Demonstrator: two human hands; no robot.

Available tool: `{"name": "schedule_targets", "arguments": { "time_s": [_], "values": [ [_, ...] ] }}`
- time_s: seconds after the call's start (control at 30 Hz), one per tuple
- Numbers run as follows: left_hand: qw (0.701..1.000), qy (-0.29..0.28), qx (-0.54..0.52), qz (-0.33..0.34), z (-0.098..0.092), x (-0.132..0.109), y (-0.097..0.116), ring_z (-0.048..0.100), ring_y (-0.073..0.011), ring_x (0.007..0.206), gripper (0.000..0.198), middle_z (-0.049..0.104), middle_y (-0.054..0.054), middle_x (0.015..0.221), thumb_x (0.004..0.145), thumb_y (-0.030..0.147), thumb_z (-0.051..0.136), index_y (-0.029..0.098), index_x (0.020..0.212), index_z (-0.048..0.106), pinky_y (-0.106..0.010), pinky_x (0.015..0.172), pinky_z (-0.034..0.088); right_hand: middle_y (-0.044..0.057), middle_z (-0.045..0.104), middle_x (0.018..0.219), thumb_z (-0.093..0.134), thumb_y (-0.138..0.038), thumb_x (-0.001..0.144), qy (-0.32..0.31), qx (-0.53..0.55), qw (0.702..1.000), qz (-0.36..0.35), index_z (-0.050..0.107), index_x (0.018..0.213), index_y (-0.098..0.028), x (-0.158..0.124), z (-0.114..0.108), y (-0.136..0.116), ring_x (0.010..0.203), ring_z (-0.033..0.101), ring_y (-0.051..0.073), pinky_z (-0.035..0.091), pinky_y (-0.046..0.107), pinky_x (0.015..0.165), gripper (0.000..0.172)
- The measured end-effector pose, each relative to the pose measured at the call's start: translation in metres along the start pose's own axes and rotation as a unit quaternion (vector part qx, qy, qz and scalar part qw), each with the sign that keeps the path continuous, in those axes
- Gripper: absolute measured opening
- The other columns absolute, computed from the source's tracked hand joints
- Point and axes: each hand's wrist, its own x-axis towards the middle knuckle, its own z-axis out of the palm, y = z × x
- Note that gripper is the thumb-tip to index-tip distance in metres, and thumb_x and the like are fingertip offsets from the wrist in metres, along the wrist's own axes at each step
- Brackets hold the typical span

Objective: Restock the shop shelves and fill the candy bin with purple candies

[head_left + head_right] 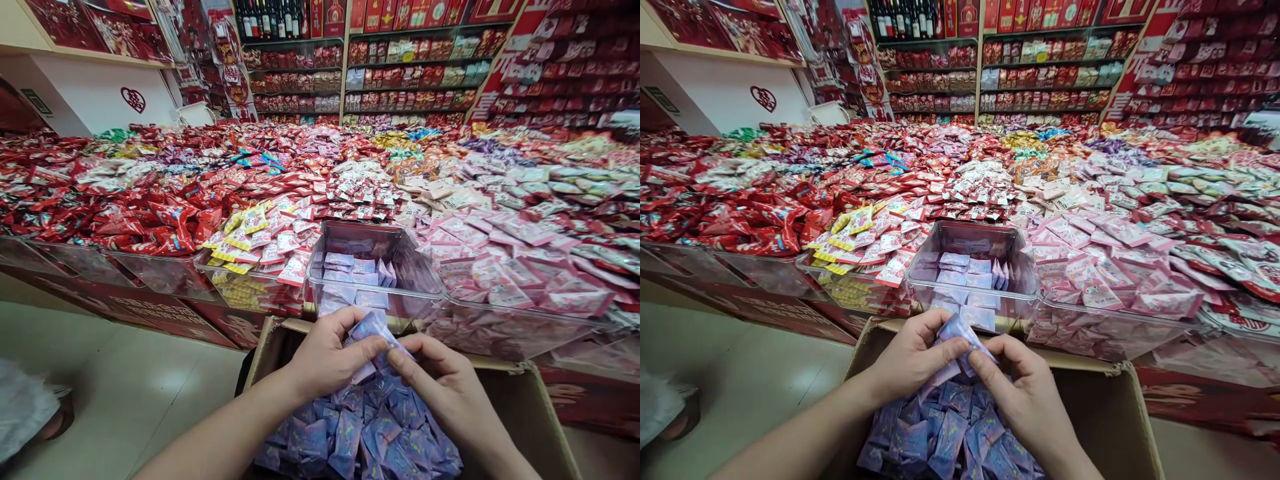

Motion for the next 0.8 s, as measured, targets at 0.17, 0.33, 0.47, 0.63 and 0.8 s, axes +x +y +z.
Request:
{"name": "schedule_targets", "arguments": {
  "time_s": [0.17,0.33,0.47,0.63,0.8],
  "values": [
    [0.998,-0.037,0.032,0.025,0.002,-0.004,-0.005,0.050,-0.0112,0.073,0.034,0.057,-0.001,0.084,0.073,0.029,0.065,0.017,0.098,0.045,-0.022,0.069,0.039,0.005,0.063,0.087,0.059,-0.041,0.077,-0.033,-0.071,0.995,-0.057,0.056,0.106,-0.021,0.006,-0.013,-0.008,0.078,0.060,0.017,0.050,0.025,0.063,0.035],
    [0.992,-0.088,-0.091,-0.018,0.005,-0.009,-0.003,0.050,-0.0087,0.066,0.058,0.057,0.001,0.082,0.066,0.026,0.072,0.020,0.111,0.037,-0.021,0.065,0.040,0.001,0.058,0.068,0.054,-0.040,0.081,-0.076,-0.127,0.986,-0.071,0.059,0.086,-0.021,0.013,-0.014,-0.027,0.060,0.054,0.012,0.045,0.021,0.052,0.021],
    [0.988,-0.108,-0.107,-0.024,0.004,-0.009,0.003,0.052,-0.0123,0.075,0.032,0.059,-0.002,0.084,0.071,0.029,0.068,0.014,0.097,0.057,-0.023,0.069,0.039,-0.003,0.055,0.057,0.056,-0.040,0.081,-0.024,-0.019,0.999,-0.033,0.053,0.079,-0.020,0.019,-0.018,-0.037,0.049,0.052,0.009,0.043,0.018,0.045,0.021],
    [0.985,-0.110,-0.119,-0.066,0.000,-0.006,0.004,0.040,-0.0078,0.054,0.031,0.059,-0.003,0.069,0.080,0.041,0.053,0.011,0.085,0.061,-0.020,0.052,0.031,-0.001,0.059,0.062,0.064,-0.038,0.075,-0.019,0.032,0.999,-0.016,0.053,0.078,-0.020,0.021,-0.022,-0.038,0.055,0.057,0.009,0.047,0.017,0.049,0.021],
    [0.985,-0.145,-0.074,-0.050,0.001,-0.009,0.005,0.047,-0.0102,0.060,0.026,0.059,-0.003,0.069,0.080,0.036,0.051,0.011,0.077,0.059,-0.021,0.057,0.036,0.003,0.064,0.089,0.060,-0.032,0.078,-0.104,-0.023,0.993,-0.051,0.051,0.107,-0.026,0.016,-0.030,-0.043,0.083,0.062,0.014,0.052,0.023,0.070,0.031]
  ]
}}
